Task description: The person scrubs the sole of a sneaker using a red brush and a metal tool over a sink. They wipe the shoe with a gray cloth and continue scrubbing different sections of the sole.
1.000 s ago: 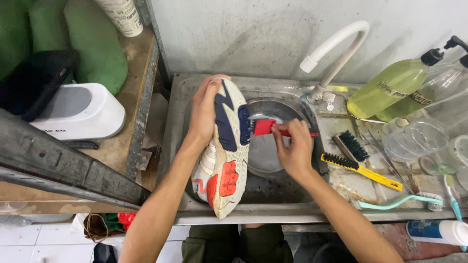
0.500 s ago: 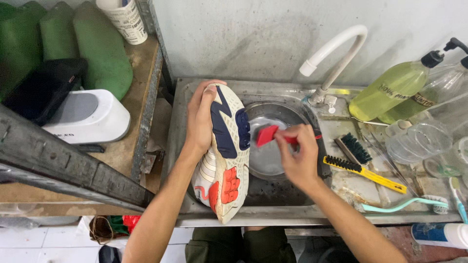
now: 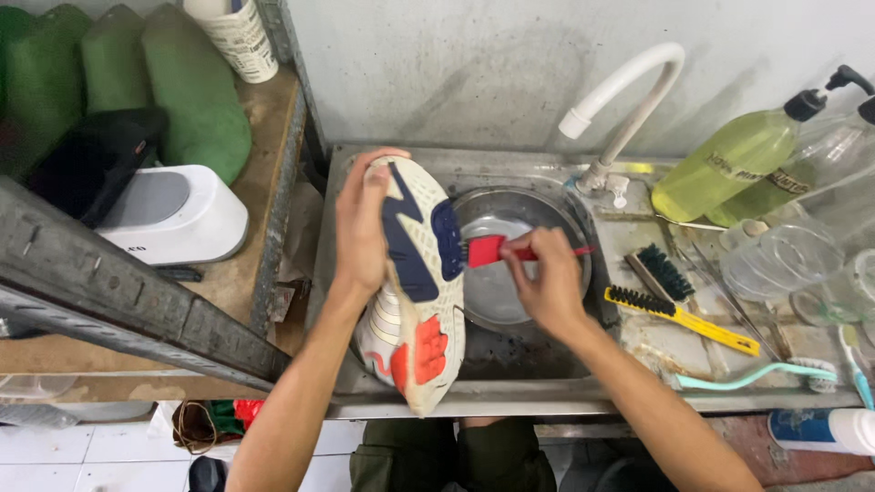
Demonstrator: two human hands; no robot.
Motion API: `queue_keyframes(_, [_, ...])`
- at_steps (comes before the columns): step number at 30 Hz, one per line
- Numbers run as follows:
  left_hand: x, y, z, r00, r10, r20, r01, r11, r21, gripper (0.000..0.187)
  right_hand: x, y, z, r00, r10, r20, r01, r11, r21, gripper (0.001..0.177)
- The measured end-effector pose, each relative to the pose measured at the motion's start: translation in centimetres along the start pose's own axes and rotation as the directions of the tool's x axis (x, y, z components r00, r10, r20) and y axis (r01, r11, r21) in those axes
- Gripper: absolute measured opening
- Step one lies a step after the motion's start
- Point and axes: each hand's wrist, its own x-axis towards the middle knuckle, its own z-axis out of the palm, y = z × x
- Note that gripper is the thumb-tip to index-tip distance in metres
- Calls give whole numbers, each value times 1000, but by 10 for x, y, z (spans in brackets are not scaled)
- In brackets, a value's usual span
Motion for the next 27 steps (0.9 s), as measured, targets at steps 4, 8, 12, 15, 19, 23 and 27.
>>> queue_keyframes(4, [-5,17,3,1000,9,-2,-10,998,-57,34,13,-24,-22,997,61,-44,-55,992,116,6])
queue_keyframes(8, [-13,30,16,998,21,53,-18,998,-59,32,9,-25,-21,999,46,-4,-44,974,221,6])
queue_keyframes(12, [-11,30,20,998,14,61,-9,997,-73,32,21,-5,-38,998,-19,-56,21,999,50,4])
queue_keyframes(15, [-13,29,26,993,52,105,-48,998,-41,35,18,-43,-50,994,-71,-87,88,974,208,5])
queue_keyframes(19, [-16,37,34,986,89,140,-88,996,-20,33,17,-11,-40,997,-56,-57,69,965,254,9])
queue_keyframes(23, [-15,40,33,987,77,144,-69,996,-60,35,25,-29,-56,982,-133,-137,149,983,110,10])
queue_keyframes(27, [-25,49,38,979,81,187,-85,996,13,34,18,-28,-48,987,-120,-105,143,960,240,11])
